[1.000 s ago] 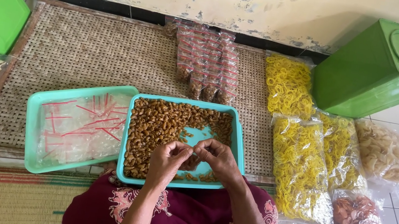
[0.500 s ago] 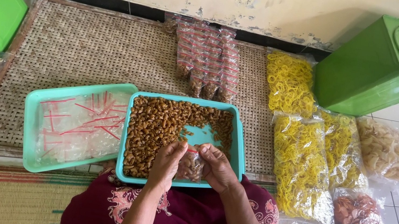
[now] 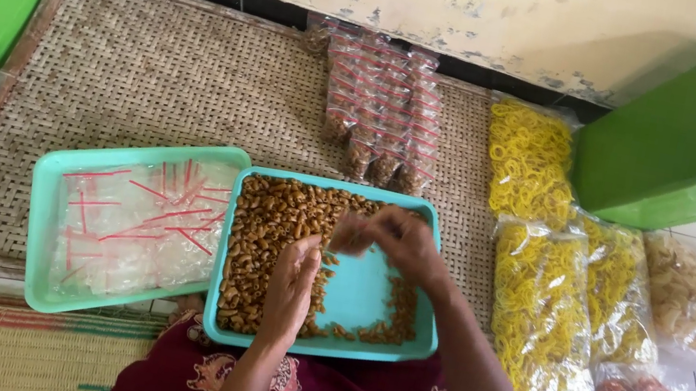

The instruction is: The person scoops small brown snack pieces from a turquoise tray into small clear plastic bags, then seals each bag and places it aside. The person repeats this process continuously throughout the clip.

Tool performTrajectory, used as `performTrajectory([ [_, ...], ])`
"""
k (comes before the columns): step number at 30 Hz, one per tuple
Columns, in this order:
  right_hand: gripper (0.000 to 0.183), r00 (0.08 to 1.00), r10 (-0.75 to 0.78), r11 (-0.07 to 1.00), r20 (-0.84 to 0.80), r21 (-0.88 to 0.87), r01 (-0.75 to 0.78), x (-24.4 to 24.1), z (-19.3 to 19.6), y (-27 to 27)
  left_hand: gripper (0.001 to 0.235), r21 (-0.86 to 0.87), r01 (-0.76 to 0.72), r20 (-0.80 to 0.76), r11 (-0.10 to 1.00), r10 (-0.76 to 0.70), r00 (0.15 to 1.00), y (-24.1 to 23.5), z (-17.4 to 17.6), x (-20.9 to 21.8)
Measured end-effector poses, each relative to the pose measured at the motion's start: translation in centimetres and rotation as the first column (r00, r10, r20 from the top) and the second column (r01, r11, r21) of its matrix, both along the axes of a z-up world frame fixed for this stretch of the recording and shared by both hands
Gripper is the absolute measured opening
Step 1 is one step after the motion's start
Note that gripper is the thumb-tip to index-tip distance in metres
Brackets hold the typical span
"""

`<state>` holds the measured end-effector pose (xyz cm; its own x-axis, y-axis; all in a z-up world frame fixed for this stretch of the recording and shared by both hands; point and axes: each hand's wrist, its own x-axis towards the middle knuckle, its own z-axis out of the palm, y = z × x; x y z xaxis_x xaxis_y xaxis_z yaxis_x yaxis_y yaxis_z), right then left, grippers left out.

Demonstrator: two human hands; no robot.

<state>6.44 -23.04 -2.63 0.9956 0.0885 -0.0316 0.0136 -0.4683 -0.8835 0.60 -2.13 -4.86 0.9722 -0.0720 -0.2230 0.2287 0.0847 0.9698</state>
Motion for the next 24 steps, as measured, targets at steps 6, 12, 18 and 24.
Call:
performTrajectory([
  [6, 0.015, 0.996, -0.065, 0.973, 0.054, -0.219, 0.076, 11.8, -2.8, -1.0, 0.051, -0.044, -0.045, -0.087, 0.998, 0.041, 0.995, -0.4, -4.5, 0.7],
  [12, 0.013, 0.992, -0.114, 0.924, 0.060, -0.360, 0.128, 20.2, -8.6, -0.1, 0.057, -0.120, 0.039, -0.241, 0.992, -0.067, 0.968, 0.5, -2.9, 1.8],
  [18, 0.009, 0.999, -0.025, 0.915, 0.038, -0.402, 0.038, 23.7, -12.3, 1.0, 0.057, -0.133, 0.069, -0.400, 0.989, -0.117, 0.909, 0.8, -2.3, 2.8],
  [24, 0.010, 0.996, -0.090, 0.903, -0.018, -0.423, 0.074, 23.8, -13.2, 1.9, 0.047, -0.197, 0.046, -0.278, 0.979, -0.101, 0.955, 0.1, -4.1, 2.2],
])
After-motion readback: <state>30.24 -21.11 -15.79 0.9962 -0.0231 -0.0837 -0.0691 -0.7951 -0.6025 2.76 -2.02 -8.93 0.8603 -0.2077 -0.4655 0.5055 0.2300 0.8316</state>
